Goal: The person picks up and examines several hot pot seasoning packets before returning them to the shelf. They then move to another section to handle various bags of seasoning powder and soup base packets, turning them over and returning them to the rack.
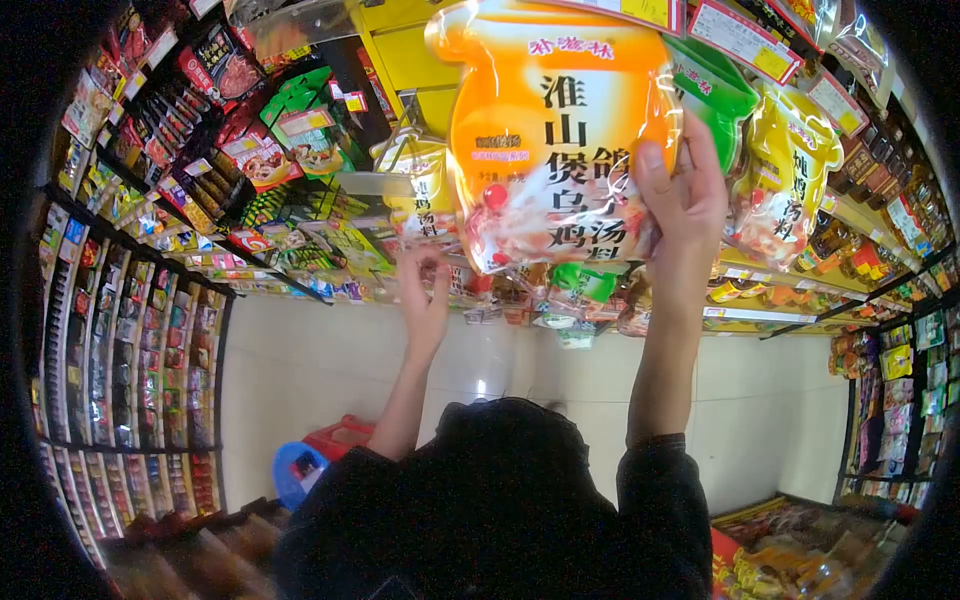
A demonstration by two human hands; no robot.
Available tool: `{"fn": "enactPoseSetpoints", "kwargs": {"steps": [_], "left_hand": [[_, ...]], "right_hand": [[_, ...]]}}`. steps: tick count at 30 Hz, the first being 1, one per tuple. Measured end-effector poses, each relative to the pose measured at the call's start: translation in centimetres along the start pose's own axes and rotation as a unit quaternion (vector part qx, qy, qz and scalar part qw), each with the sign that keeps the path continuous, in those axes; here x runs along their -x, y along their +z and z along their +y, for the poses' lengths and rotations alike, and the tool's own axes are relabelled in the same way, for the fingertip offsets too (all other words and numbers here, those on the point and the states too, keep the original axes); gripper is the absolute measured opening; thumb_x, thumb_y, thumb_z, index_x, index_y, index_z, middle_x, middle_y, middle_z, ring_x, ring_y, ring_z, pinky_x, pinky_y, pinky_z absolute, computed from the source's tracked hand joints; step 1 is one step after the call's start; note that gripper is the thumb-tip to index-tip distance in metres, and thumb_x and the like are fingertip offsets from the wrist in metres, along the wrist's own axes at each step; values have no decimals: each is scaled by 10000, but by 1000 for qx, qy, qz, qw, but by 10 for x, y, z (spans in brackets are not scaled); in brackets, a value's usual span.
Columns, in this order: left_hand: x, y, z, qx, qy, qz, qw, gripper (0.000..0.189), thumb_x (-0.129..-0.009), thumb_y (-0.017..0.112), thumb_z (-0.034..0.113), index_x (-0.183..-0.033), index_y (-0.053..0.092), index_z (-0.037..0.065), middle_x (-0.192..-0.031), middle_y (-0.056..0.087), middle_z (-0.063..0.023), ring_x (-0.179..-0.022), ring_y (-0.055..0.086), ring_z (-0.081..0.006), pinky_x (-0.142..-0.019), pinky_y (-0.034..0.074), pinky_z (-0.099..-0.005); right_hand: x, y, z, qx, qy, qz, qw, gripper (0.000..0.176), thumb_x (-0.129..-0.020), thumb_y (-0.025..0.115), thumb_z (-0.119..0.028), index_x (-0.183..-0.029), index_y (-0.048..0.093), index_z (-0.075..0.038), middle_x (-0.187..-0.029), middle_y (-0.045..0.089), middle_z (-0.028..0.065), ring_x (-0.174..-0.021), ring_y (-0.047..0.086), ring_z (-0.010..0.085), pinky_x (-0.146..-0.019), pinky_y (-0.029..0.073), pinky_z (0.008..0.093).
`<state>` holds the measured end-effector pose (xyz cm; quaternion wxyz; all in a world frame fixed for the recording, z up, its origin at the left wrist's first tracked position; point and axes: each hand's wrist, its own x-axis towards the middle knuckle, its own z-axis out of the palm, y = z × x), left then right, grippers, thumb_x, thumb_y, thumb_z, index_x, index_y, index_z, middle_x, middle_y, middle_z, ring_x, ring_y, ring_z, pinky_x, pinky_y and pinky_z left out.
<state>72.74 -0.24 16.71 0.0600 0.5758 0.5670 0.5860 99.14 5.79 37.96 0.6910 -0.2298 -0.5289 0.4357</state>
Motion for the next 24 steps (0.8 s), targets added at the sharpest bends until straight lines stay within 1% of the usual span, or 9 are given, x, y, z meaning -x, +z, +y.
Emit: {"fn": "enactPoseSetpoints", "kwargs": {"steps": [1, 4, 7, 11, 12, 15, 17, 18, 24], "left_hand": [[-1, 1, 2, 22, 4, -3, 1000, 149, -977, 607, 30, -1121, 572, 43, -1070, 584, -77, -914, 582, -160, -788, 490, -281], [-5, -5, 17, 137, -92, -29, 986, 73, -1027, 572, 70, -1094, 572, 39, -986, 607, -55, -835, 598, -143, -761, 503, -279], [-16, -22, 33, 340, -158, -61, 925, 74, -1057, 545, 105, -1062, 572, 37, -948, 626, -50, -829, 612, -137, -763, 519, -283], [-39, -35, 50, 352, -212, -139, 901, 205, -1065, 551, 140, -1230, 610, 35, -1006, 670, -60, -985, 654, -154, -863, 527, -293], [-44, -30, 54, 301, -192, -173, 918, 275, -1063, 571, 160, -1306, 600, 34, -1051, 685, -54, -1042, 653, -161, -933, 504, -292], [-45, 5, 37, 277, -105, -189, 936, 287, -1043, 621, 183, -1288, 603, 34, -1048, 690, -43, -1036, 648, -146, -961, 481, -280], [-51, 19, 35, 251, -99, -137, 953, 280, -987, 707, 153, -1226, 616, 39, -1040, 695, -39, -1021, 643, -124, -934, 486, -271], [-57, 23, 38, 232, -98, -115, 961, 262, -973, 720, 136, -1196, 623, 37, -1048, 703, -47, -1023, 648, -121, -927, 494, -276], [-90, 38, 51, 238, -71, 7, 969, 200, -900, 793, 73, -1048, 666, 26, -958, 719, -34, -918, 663, -102, -880, 504, -261]], "right_hand": [[3, -1, 1, 2, 5, -12, 1000, 521, -990, 673, -76, -1446, 469, 72, -1353, 611, 146, -1167, 606, 134, -1003, 467, 253], [29, -10, 11, 45, 35, -8, 998, 508, -969, 681, -63, -1424, 485, 47, -1290, 625, 112, -1146, 593, 149, -986, 470, 271], [77, -23, 33, 84, 49, -42, 994, 490, -966, 668, -70, -1413, 490, 23, -1219, 633, 91, -1151, 582, 159, -996, 476, 304], [137, -42, 80, 122, 205, -106, 965, 473, -1000, 649, -121, -1422, 477, 4, -1147, 633, 78, -1055, 622, 143, -912, 516, 277], [147, -42, 94, 130, 231, -107, 958, 468, -1006, 647, -127, -1421, 476, 3, -1141, 634, 77, -1027, 631, 137, -879, 526, 264], [161, -43, 135, 122, 205, -86, 967, 447, -1013, 648, -129, -1404, 479, 7, -1164, 638, 87, -992, 639, 121, -820, 537, 239], [155, -38, 149, 102, 162, -73, 979, 442, -1017, 652, -135, -1397, 476, 6, -1185, 641, 92, -1007, 637, 115, -821, 538, 237], [151, -36, 150, 67, 199, -83, 974, 452, -1019, 656, -140, -1399, 456, 2, -1214, 642, 100, -1058, 638, 126, -889, 533, 259], [127, -14, 149, 60, 207, -85, 973, 474, -1022, 653, -129, -1416, 426, 4, -1266, 623, 113, -1102, 643, 150, -913, 549, 288]]}}
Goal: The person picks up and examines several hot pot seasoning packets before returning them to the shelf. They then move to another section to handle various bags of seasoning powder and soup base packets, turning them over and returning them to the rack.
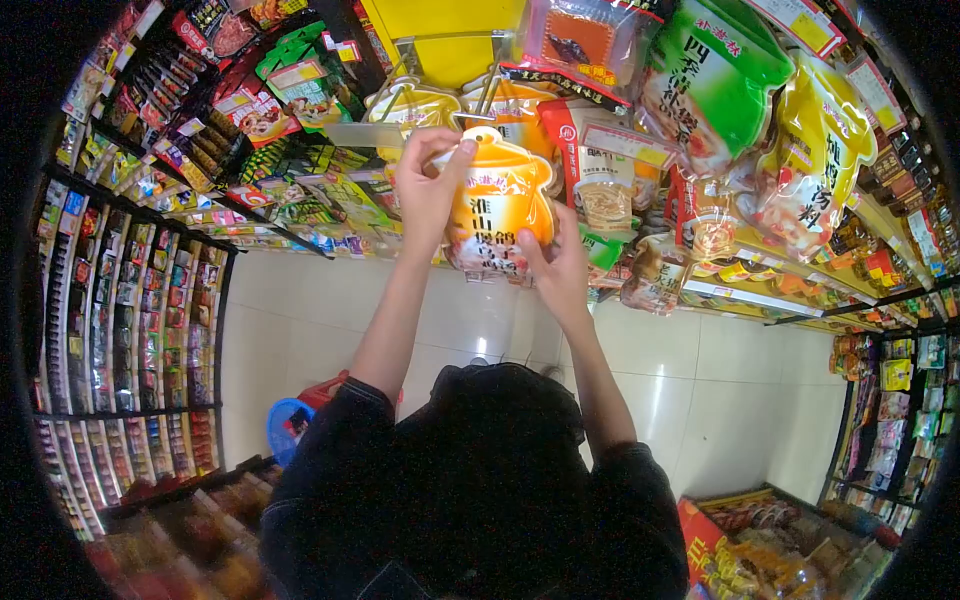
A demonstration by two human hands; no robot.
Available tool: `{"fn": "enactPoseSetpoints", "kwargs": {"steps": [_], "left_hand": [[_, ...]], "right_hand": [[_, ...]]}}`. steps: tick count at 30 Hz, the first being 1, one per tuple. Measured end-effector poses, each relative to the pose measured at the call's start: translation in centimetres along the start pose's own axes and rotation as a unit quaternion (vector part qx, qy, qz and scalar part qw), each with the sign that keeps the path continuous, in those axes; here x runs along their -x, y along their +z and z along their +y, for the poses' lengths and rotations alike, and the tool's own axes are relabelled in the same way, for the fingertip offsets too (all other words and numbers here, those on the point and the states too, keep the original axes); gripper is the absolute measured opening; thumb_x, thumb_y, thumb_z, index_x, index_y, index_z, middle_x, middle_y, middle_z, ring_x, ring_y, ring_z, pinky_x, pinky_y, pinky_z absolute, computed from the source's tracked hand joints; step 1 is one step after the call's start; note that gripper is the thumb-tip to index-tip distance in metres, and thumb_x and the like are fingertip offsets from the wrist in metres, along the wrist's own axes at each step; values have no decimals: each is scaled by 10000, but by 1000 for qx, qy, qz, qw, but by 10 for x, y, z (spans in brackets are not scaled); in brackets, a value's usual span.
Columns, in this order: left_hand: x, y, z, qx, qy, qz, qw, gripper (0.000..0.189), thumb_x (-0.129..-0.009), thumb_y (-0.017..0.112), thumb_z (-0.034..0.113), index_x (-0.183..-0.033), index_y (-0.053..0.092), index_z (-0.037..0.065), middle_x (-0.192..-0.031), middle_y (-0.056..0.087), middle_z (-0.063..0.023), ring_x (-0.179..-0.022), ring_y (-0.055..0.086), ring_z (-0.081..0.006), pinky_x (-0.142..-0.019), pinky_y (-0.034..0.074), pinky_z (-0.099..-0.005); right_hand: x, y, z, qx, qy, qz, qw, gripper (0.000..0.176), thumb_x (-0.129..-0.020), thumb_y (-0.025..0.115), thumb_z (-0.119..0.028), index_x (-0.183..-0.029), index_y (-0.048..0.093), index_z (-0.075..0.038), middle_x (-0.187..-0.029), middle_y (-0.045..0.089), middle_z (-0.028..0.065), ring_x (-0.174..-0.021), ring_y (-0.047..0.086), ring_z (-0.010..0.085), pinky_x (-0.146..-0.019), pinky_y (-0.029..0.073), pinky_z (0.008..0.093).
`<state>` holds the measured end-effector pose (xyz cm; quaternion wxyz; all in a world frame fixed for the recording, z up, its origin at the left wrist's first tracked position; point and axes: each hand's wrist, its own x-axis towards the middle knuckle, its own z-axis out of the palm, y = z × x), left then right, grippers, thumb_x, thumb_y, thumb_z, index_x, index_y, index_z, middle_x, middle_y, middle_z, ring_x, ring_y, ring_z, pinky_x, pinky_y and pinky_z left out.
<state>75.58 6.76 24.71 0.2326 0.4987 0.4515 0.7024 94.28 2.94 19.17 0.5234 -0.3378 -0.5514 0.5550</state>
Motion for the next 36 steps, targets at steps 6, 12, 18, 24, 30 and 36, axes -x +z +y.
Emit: {"fn": "enactPoseSetpoints", "kwargs": {"steps": [6, 12, 18, 24, 30, 36], "left_hand": [[-20, 7, -10, 25, 27, 8, 999, 204, -894, 804, 88, -1028, 669, 16, -949, 706, -33, -906, 647, -102, -866, 504, -258], [-27, 13, -24, 19, 68, 16, 997, 201, -905, 795, 95, -1033, 664, 11, -936, 687, -33, -894, 633, -104, -864, 507, -261], [-27, 10, -31, 1, 44, 1, 999, 183, -909, 781, 84, -1029, 665, 9, -947, 696, -36, -893, 650, -109, -856, 522, -274], [-25, 12, -51, -41, 61, 36, 997, 179, -899, 778, 69, -1024, 665, 9, -935, 702, -41, -877, 653, -111, -854, 522, -286], [-30, 8, -44, -4, 47, 35, 998, 154, -905, 757, 54, -1024, 666, 14, -926, 695, -31, -879, 634, -96, -862, 499, -260], [-20, 2, -46, 20, 67, 20, 997, 167, -906, 773, 69, -1019, 667, 10, -989, 697, -43, -908, 642, -114, -882, 505, -274]], "right_hand": [[1, 1, 3, 43, -55, 41, 997, 542, -1034, 615, -126, -1505, 379, 3, -1387, 566, 188, -1158, 644, 203, -958, 552, 340], [30, -25, 17, 162, -64, 87, 981, 479, -1029, 608, -128, -1467, 466, 2, -1360, 584, 165, -1250, 595, 240, -1046, 489, 382], [61, -45, 23, 146, -16, 84, 986, 354, -1028, 595, -115, -1368, 569, -19, -1224, 626, 105, -1134, 633, 200, -951, 519, 341], [78, -56, 24, 140, 13, 85, 986, 260, -1032, 585, -123, -1270, 614, -23, -1187, 631, 85, -1013, 646, 182, -876, 522, 318], [89, -65, 28, 160, 21, 74, 984, 214, -1032, 593, -146, -1215, 639, -44, -1099, 632, 77, -972, 658, 179, -830, 529, 318], [95, -67, 30, 156, 32, 62, 985, 212, -1039, 589, -151, -1208, 648, -39, -1081, 630, 76, -893, 672, 179, -789, 527, 307]]}}
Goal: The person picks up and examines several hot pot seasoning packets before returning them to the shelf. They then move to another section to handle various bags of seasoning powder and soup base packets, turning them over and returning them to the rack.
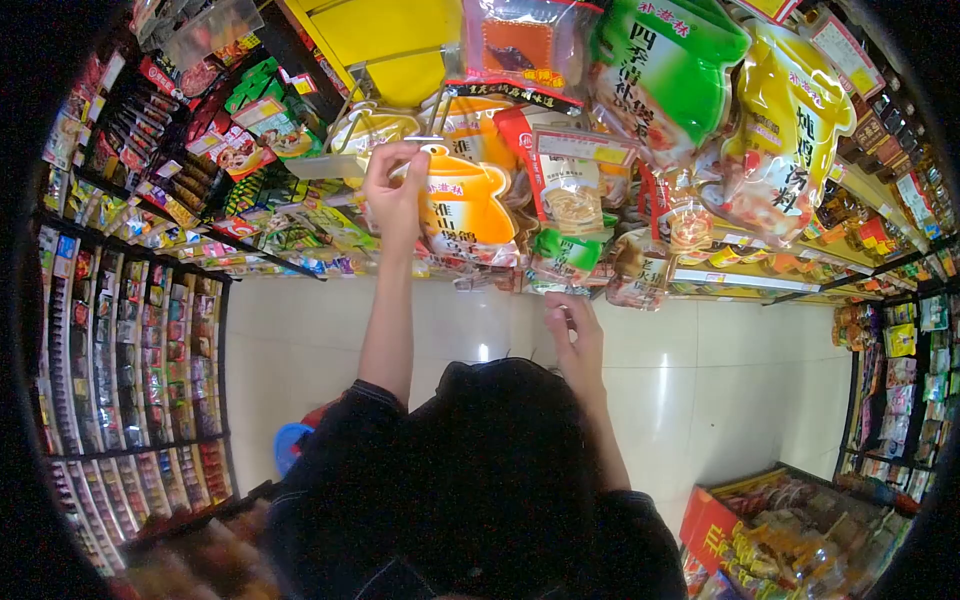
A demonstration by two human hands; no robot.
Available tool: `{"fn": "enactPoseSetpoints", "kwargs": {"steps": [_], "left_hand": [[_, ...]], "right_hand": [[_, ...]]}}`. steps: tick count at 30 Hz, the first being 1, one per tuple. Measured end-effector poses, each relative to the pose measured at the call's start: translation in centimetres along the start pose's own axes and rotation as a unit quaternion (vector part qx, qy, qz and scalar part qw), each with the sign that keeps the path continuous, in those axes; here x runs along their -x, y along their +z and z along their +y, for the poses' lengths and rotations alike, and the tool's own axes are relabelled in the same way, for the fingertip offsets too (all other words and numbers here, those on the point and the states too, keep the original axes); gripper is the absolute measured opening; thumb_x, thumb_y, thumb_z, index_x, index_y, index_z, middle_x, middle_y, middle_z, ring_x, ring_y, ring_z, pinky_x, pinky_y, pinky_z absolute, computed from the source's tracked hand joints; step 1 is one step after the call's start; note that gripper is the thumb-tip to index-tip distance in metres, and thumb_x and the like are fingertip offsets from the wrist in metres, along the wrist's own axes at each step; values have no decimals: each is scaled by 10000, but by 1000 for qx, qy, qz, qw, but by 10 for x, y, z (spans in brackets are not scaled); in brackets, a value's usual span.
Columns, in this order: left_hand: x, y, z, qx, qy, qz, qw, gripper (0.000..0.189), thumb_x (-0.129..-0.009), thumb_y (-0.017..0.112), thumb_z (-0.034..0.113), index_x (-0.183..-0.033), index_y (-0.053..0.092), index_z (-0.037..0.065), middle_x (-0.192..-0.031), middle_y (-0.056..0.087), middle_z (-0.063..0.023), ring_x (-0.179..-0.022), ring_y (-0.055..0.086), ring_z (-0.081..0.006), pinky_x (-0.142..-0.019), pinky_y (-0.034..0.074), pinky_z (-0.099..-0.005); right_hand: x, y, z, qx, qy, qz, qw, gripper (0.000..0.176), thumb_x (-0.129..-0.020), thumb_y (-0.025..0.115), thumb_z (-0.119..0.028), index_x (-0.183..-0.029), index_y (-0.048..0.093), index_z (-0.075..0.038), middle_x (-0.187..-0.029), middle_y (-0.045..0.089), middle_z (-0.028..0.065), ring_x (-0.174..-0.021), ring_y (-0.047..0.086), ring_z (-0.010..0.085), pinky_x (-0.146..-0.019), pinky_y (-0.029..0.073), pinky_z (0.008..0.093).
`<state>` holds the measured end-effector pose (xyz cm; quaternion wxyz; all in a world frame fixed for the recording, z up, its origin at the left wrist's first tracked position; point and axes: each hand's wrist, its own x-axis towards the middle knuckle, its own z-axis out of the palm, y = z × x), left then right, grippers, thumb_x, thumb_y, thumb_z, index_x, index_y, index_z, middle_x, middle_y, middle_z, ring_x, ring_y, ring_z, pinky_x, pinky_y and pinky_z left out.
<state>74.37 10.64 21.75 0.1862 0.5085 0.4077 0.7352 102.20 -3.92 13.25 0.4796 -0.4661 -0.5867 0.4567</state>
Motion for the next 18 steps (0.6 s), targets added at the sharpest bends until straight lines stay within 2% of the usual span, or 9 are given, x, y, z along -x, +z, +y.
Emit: {"fn": "enactPoseSetpoints", "kwargs": {"steps": [4, 7, 13, 18], "left_hand": [[-5, 7, 6, 25, -17, 25, 999, 166, -909, 774, 72, -1022, 668, 12, -993, 692, -40, -928, 645, -117, -893, 506, -276], [-8, 9, 0, 16, 10, 19, 1000, 168, -912, 773, 74, -1031, 673, 12, -999, 688, -37, -935, 643, -117, -896, 503, -274], [-11, 8, 2, -1, 1, 0, 1000, 179, -912, 737, 37, -1079, 674, 26, -1090, 676, -44, -1009, 621, -129, -924, 488, -280], [-12, 8, 4, 2, 0, 0, 1000, 182, -903, 740, 29, -1075, 680, 24, -1059, 683, -35, -992, 627, -118, -919, 492, -273]], "right_hand": [[1, -2, -4, -10, 7, -11, 1000, 208, -1043, 572, -117, -1217, 647, -30, -1083, 629, 79, -882, 672, 174, -770, 523, 295], [1, -4, -4, -8, 6, -10, 1000, 202, -1046, 563, -100, -1215, 646, -26, -1086, 628, 81, -875, 674, 175, -766, 523, 289], [4, -10, 8, 6, 16, -5, 1000, 206, -1051, 562, -113, -1221, 641, -28, -1095, 631, 90, -872, 687, 182, -766, 531, 293], [6, -12, 5, 0, 18, -8, 1000, 213, -1051, 560, -109, -1233, 638, -30, -1100, 634, 99, -850, 693, 189, -762, 549, 299]]}}
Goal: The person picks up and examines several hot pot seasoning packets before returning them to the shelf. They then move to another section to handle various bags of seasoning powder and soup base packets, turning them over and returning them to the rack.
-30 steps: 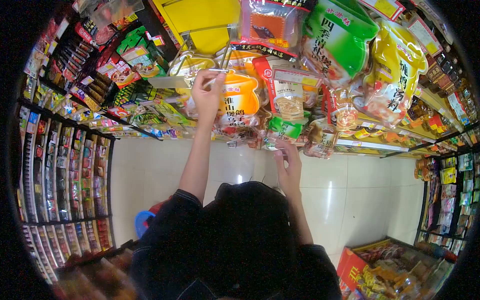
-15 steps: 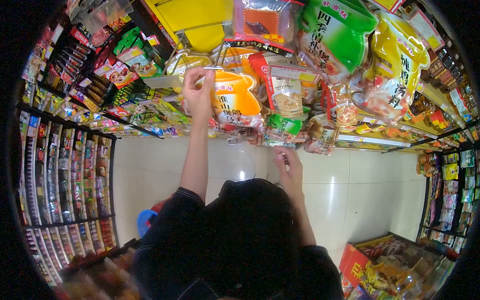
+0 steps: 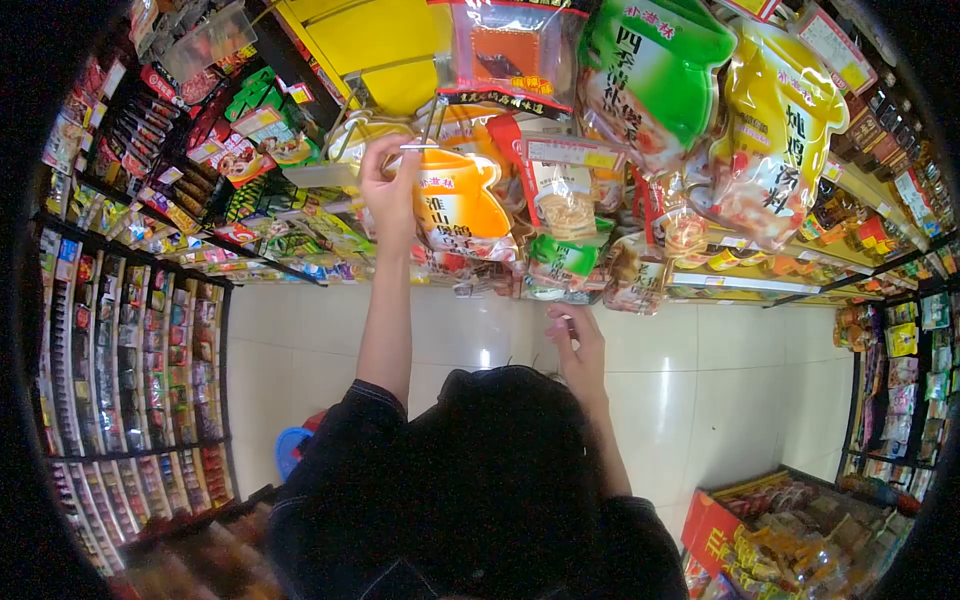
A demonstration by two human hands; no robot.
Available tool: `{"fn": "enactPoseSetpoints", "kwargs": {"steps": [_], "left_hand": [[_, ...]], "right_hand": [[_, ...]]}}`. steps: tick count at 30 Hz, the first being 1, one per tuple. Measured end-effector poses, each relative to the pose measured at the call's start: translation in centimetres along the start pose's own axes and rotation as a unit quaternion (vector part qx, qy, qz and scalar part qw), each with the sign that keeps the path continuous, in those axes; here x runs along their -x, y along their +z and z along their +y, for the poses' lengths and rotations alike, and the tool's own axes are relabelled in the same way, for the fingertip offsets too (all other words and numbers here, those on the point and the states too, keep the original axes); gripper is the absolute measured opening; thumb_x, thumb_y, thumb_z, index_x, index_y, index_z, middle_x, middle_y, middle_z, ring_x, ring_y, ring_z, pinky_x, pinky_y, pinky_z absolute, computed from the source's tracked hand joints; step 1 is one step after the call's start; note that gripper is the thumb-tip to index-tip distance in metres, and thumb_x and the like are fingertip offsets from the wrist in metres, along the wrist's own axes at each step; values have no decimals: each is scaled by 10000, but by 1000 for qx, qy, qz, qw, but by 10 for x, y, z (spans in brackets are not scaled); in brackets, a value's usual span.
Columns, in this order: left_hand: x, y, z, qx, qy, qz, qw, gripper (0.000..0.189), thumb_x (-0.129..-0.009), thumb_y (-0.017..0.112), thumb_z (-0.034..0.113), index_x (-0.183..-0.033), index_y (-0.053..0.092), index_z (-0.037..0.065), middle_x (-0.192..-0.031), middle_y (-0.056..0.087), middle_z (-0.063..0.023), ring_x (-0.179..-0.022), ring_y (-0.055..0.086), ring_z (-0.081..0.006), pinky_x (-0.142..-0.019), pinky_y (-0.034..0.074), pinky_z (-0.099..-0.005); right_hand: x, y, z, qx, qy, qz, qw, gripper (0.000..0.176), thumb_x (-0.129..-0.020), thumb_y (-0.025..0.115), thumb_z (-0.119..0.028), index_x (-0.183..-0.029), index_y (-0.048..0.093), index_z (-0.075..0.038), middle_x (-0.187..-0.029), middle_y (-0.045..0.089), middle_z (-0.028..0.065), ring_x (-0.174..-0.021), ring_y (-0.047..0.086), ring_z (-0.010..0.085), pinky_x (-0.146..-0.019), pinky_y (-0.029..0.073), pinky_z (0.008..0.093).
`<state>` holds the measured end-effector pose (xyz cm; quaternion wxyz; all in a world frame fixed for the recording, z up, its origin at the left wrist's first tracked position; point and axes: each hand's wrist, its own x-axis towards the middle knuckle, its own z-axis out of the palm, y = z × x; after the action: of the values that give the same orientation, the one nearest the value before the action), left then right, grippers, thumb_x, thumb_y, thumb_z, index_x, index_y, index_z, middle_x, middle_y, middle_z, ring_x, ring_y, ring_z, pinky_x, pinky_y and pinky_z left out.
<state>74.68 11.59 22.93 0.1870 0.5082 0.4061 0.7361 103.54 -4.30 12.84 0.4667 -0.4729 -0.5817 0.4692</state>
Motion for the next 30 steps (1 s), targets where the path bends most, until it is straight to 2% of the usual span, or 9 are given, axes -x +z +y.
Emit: {"fn": "enactPoseSetpoints", "kwargs": {"steps": [2, 8, 17, 18, 21, 22, 25, 26, 30], "left_hand": [[0, 2, 4, -1, 1, 13, 1000, 178, -896, 753, 33, -1060, 685, 25, -991, 696, -24, -935, 640, -104, -916, 497, -272], [1, 2, 9, -7, -30, 6, 1000, 181, -889, 745, 29, -1060, 688, 40, -970, 700, -11, -918, 635, -96, -906, 488, -274], [-2, 9, 15, -68, -5, -8, 998, 141, -909, 727, 39, -1047, 699, 35, -964, 707, -8, -899, 623, -91, -897, 486, -275], [-4, 6, 4, -81, 7, -19, 996, 161, -915, 725, 31, -1072, 693, 47, -1040, 683, -19, -952, 614, -113, -850, 503, -273], [-10, 14, 2, -116, -47, 5, 992, 142, -927, 741, 78, -1057, 694, 44, -966, 681, -14, -867, 608, -137, -784, 504, -305], [-16, 16, -7, -101, -36, 13, 994, 154, -931, 752, 112, -1044, 685, 32, -896, 673, -33, -796, 596, -164, -750, 491, -334], [-27, 25, -17, -262, 113, 26, 958, 161, -940, 743, 127, -1042, 675, 23, -901, 667, -59, -828, 587, -182, -776, 476, -343], [-26, 31, -18, -301, 128, 26, 945, 182, -950, 716, 142, -1075, 659, 24, -948, 667, -95, -920, 592, -252, -864, 437, -413], [-24, 49, -32, -463, 166, 76, 867, 231, -957, 662, 137, -1163, 624, 41, -1109, 632, -144, -1074, 550, -354, -934, 340, -507]], "right_hand": [[1, 0, 1, -4, 2, 0, 1000, 215, -1050, 561, -105, -1236, 637, -29, -1100, 634, 99, -847, 692, 189, -762, 550, 298], [4, -3, 6, -14, 5, -6, 1000, 220, -1040, 570, -76, -1244, 636, -25, -1101, 634, 92, -857, 679, 171, -765, 548, 294], [7, -9, 15, -15, 4, -5, 1000, 216, -1035, 569, -66, -1236, 641, -33, -1105, 635, 88, -867, 674, 171, -779, 539, 297], [8, -10, 16, -8, 5, -2, 1000, 214, -1036, 568, -67, -1234, 641, -32, -1102, 636, 90, -866, 676, 175, -782, 537, 299], [9, -14, 14, 5, -1, 6, 1000, 213, -1051, 536, -45, -1232, 646, -17, -1075, 607, 78, -851, 655, 143, -742, 536, 278], [10, -15, 13, 6, -2, 8, 1000, 212, -1052, 536, -48, -1231, 647, -17, -1076, 607, 79, -854, 658, 145, -742, 537, 278], [9, -18, 6, 7, -4, 15, 1000, 206, -1045, 544, -46, -1217, 653, -12, -1068, 619, 85, -862, 667, 151, -753, 538, 280], [9, -18, 4, 9, -9, 19, 1000, 203, -1041, 549, -44, -1209, 656, -9, -1063, 625, 88, -860, 667, 152, -754, 538, 282], [4, -29, -20, 53, -43, 38, 997, 177, -1002, 594, -29, -1159, 676, -28, -1078, 679, 118, -935, 673, 214, -821, 543, 336]]}}
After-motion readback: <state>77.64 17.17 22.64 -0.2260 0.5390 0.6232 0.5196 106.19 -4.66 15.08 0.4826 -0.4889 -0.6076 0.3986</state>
